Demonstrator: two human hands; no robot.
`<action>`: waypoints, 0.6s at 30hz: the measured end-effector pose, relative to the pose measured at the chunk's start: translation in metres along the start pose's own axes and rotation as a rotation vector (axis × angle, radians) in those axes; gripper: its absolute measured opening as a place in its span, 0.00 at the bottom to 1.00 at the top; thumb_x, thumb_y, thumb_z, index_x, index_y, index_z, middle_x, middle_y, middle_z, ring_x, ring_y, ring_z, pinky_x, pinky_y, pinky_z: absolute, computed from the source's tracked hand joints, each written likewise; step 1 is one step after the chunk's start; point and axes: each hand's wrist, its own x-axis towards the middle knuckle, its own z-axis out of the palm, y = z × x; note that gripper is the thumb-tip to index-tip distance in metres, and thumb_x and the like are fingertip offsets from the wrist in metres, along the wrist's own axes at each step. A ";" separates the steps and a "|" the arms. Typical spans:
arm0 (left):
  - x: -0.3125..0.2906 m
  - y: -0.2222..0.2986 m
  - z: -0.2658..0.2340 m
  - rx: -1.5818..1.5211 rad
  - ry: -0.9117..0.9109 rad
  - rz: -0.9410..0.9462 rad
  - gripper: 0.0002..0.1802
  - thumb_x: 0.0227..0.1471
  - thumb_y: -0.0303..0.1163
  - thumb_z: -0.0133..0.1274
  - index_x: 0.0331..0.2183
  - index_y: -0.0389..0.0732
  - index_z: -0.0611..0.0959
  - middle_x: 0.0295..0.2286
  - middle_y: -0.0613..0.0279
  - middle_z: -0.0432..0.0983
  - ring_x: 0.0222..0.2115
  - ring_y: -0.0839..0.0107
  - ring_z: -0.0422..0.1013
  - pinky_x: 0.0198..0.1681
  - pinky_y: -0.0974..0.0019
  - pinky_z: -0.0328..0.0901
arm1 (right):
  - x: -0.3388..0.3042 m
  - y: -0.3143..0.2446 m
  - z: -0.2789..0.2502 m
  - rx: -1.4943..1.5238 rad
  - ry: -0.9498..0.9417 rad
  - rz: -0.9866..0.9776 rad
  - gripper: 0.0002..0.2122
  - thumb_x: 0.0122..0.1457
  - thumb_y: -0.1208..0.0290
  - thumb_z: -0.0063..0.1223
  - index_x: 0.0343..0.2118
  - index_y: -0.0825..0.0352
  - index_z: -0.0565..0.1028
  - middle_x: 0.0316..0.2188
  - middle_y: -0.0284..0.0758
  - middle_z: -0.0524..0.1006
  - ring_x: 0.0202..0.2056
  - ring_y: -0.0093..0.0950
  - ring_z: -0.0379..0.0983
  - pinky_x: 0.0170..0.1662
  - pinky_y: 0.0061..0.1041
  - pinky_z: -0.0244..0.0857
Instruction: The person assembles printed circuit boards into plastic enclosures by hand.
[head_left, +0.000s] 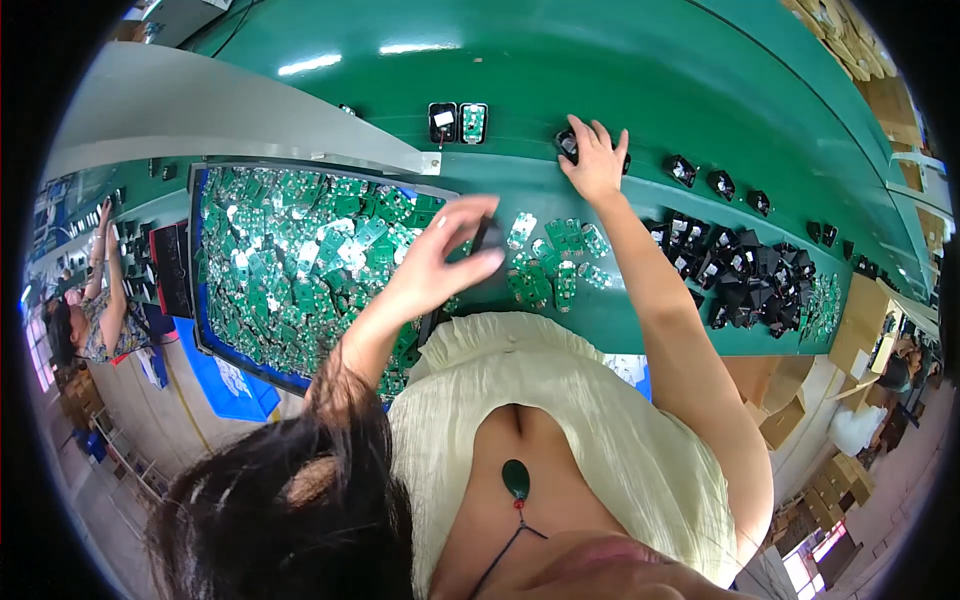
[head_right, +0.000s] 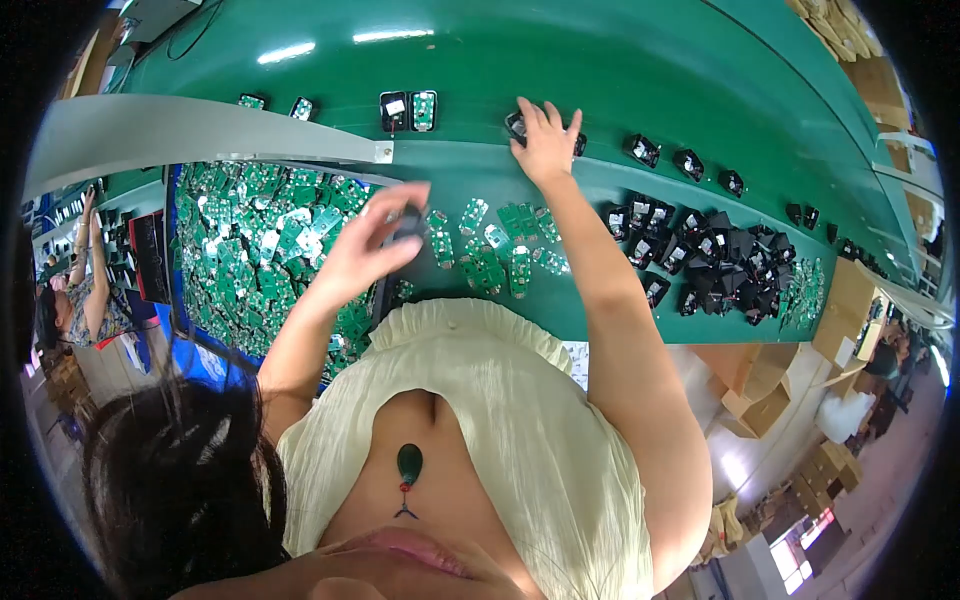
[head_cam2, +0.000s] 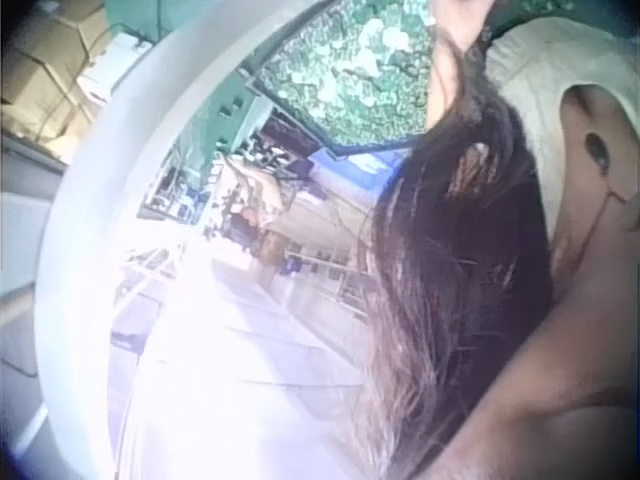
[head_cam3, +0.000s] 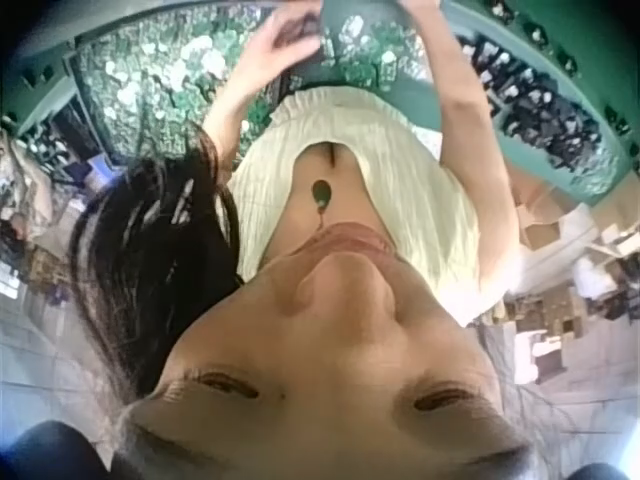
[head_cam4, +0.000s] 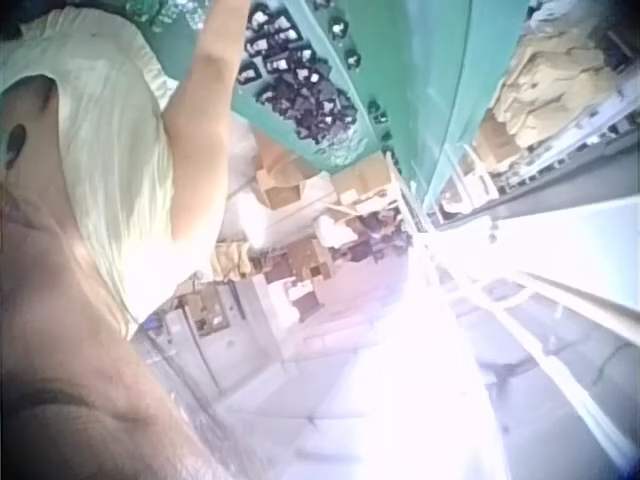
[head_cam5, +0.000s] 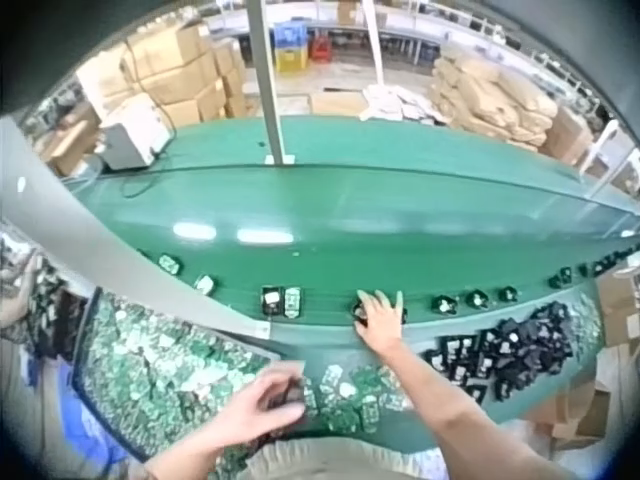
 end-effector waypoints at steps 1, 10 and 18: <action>0.023 0.000 0.006 0.085 0.109 -0.043 0.24 0.42 0.35 0.57 0.41 0.36 0.69 0.48 0.56 0.59 0.49 0.66 0.57 0.52 0.62 0.53 | -0.002 0.004 0.000 -0.003 -0.026 0.035 0.33 0.43 0.61 0.56 0.53 0.53 0.55 0.48 0.30 0.66 0.54 0.31 0.53 0.56 0.53 0.34; 0.191 -0.126 -0.059 0.339 0.850 -0.511 0.36 0.29 0.54 0.60 0.43 0.51 0.73 0.53 0.49 0.46 0.51 0.49 0.49 0.51 0.54 0.53 | -0.028 0.041 0.000 0.112 -0.048 0.340 0.34 0.40 0.58 0.58 0.52 0.51 0.56 0.53 0.29 0.56 0.57 0.34 0.45 0.53 0.58 0.40; 0.204 -0.174 -0.108 0.126 1.057 -0.555 0.34 0.30 0.43 0.59 0.40 0.33 0.72 0.40 0.50 0.69 0.42 0.55 0.66 0.47 0.60 0.59 | -0.022 0.043 0.000 0.308 0.053 0.322 0.32 0.38 0.60 0.57 0.50 0.53 0.59 0.47 0.33 0.62 0.54 0.34 0.49 0.50 0.50 0.48</action>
